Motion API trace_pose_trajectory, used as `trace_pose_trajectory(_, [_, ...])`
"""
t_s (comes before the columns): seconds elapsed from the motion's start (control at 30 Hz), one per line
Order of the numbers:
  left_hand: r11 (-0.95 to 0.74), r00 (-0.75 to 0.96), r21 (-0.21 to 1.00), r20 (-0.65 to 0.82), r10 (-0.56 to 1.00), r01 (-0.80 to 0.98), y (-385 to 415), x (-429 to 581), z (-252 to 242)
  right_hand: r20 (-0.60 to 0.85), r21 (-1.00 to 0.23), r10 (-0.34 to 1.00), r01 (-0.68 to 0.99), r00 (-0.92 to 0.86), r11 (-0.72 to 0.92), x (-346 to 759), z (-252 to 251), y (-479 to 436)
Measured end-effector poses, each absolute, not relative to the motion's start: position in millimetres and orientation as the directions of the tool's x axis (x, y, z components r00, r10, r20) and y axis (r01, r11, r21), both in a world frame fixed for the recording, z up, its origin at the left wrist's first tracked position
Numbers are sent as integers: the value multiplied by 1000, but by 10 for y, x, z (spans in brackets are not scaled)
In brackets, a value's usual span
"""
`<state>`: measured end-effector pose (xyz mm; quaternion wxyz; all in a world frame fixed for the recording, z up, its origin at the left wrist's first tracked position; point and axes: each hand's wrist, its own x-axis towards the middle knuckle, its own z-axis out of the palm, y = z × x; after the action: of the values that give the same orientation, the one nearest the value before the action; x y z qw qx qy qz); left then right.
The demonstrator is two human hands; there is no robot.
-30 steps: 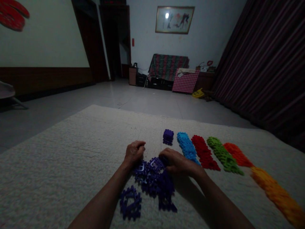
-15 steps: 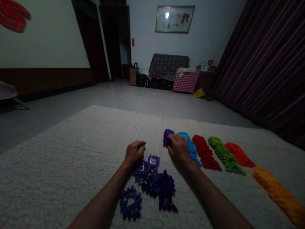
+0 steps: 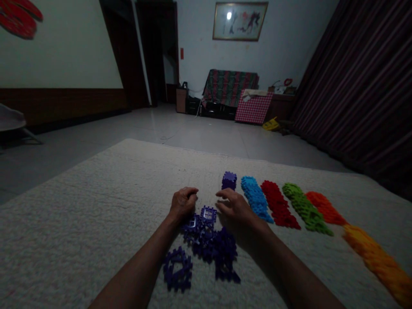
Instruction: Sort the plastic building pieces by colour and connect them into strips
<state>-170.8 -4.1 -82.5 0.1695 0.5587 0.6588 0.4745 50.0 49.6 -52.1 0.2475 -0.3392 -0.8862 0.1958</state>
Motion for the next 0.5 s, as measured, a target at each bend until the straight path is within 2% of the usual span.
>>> trace_pose_trajectory(0.1, [-85,-312,806,321,894,586,-39,-1703,-820,180,-499,663,513,-727,698,459,-520,406])
trace_pose_trajectory(0.2, [-88,-309,802,326,893,591,-37,-1700,-813,160,-438,651,538,-742,720,420,-519,325])
trace_pose_trajectory(0.33, [-85,-315,803,326,892,590,-29,-1706,-829,146,-438,705,594,-694,675,376,-538,262])
trace_pose_trajectory(0.4, [-82,-314,805,320,894,587,-25,-1711,-842,127,-494,744,609,-656,621,363,-527,257])
trace_pose_trajectory(0.5, [-88,-310,810,319,895,580,-24,-1715,-853,37,-664,766,557,-642,499,366,-459,293])
